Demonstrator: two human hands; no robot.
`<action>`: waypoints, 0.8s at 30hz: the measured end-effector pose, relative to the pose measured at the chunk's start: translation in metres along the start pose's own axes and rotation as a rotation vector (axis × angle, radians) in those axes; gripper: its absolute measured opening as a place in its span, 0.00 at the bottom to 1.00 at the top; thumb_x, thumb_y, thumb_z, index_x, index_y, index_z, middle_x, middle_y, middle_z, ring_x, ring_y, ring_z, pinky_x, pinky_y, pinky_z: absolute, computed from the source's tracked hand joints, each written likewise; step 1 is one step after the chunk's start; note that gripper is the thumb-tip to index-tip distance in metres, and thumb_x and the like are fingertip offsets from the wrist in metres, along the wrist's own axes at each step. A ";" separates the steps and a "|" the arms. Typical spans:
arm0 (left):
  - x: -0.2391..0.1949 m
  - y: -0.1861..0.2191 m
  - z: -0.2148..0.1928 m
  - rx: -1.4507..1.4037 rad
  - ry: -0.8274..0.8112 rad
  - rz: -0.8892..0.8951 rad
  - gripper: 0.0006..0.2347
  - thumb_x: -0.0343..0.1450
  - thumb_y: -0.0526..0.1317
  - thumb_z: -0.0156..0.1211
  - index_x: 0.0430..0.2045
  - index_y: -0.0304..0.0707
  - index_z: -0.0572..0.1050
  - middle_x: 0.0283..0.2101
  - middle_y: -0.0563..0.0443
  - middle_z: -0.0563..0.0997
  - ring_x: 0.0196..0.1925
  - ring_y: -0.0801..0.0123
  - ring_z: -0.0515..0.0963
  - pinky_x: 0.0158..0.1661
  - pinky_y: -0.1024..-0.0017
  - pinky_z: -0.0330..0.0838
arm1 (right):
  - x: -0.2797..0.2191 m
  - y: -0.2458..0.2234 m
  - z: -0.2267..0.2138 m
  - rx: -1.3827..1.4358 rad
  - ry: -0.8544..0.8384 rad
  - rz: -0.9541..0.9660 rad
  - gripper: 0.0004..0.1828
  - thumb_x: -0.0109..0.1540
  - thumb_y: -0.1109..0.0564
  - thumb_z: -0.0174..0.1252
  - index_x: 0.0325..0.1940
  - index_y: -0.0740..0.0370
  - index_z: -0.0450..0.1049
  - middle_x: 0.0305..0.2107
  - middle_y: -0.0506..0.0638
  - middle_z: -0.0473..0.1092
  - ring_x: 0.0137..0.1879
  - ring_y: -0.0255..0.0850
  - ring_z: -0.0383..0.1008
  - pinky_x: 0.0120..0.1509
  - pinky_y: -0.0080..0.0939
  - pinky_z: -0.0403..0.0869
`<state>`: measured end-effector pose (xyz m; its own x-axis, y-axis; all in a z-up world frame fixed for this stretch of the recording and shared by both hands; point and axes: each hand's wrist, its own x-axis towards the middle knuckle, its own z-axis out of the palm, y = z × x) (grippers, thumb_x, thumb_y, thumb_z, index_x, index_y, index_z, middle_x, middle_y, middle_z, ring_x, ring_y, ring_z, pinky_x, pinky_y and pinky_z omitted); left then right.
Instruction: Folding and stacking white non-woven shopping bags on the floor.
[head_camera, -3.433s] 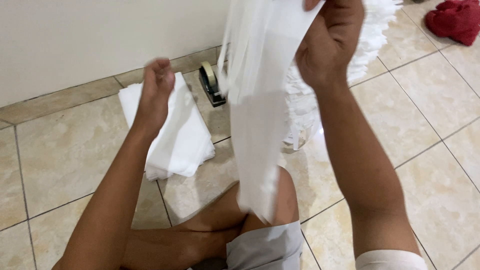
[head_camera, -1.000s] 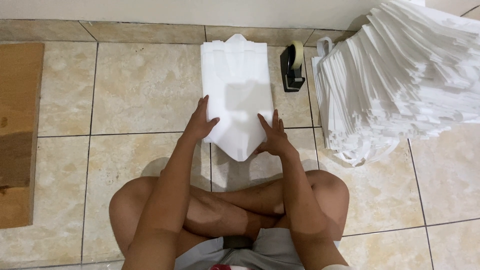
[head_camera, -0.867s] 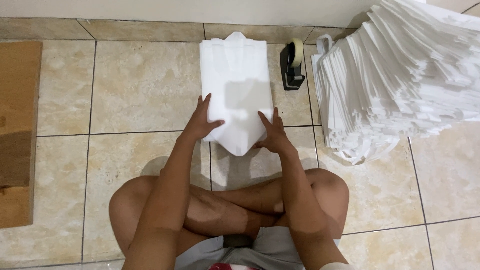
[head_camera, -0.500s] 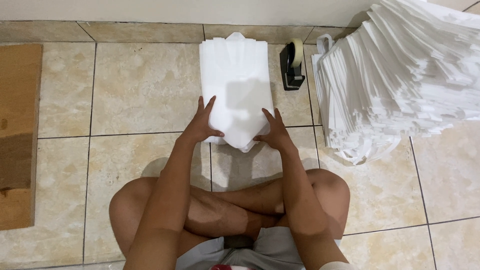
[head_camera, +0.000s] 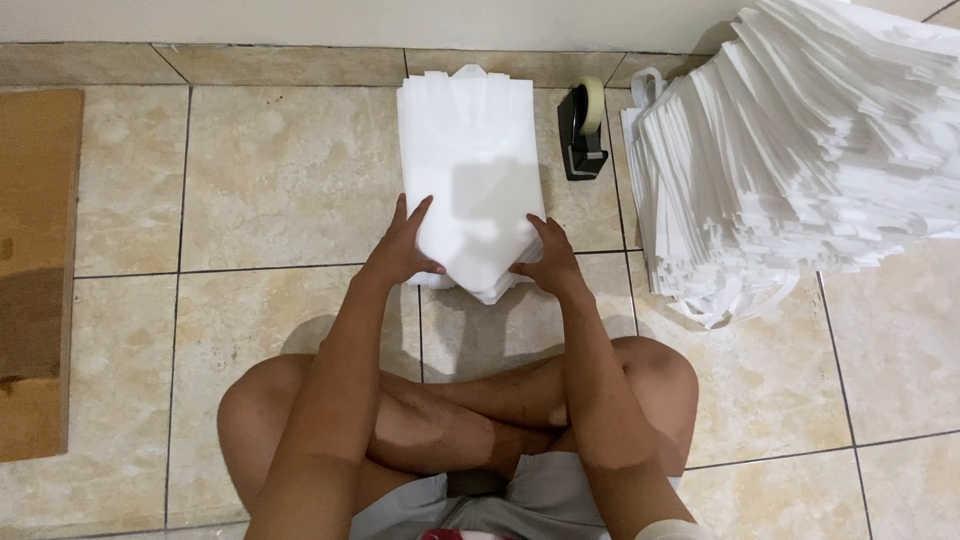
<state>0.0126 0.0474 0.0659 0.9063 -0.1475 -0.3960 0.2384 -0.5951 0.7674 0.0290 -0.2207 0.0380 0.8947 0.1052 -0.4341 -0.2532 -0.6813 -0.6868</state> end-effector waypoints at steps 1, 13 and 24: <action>-0.002 0.002 -0.001 -0.005 -0.010 -0.003 0.50 0.52 0.41 0.78 0.68 0.55 0.48 0.70 0.31 0.35 0.72 0.44 0.44 0.67 0.50 0.46 | 0.001 0.002 0.000 0.003 0.007 -0.007 0.49 0.50 0.50 0.70 0.71 0.43 0.53 0.68 0.64 0.43 0.73 0.58 0.45 0.74 0.54 0.53; -0.007 0.021 -0.008 0.228 0.087 0.052 0.45 0.58 0.57 0.69 0.68 0.48 0.48 0.70 0.29 0.39 0.72 0.38 0.40 0.64 0.38 0.37 | -0.035 -0.028 -0.018 0.034 0.103 -0.115 0.41 0.54 0.57 0.66 0.69 0.53 0.57 0.65 0.70 0.46 0.72 0.64 0.46 0.73 0.60 0.53; -0.001 0.095 0.029 -0.099 0.344 0.580 0.13 0.71 0.39 0.59 0.47 0.34 0.68 0.47 0.44 0.71 0.56 0.53 0.71 0.56 0.56 0.65 | -0.111 -0.053 -0.135 -0.079 0.387 -0.492 0.19 0.58 0.59 0.60 0.54 0.60 0.71 0.47 0.63 0.68 0.57 0.62 0.67 0.61 0.59 0.64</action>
<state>0.0244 -0.0315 0.1247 0.9525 -0.1515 0.2641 -0.3039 -0.4183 0.8560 -0.0070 -0.2944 0.2015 0.9715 0.1603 0.1747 0.2370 -0.6729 -0.7007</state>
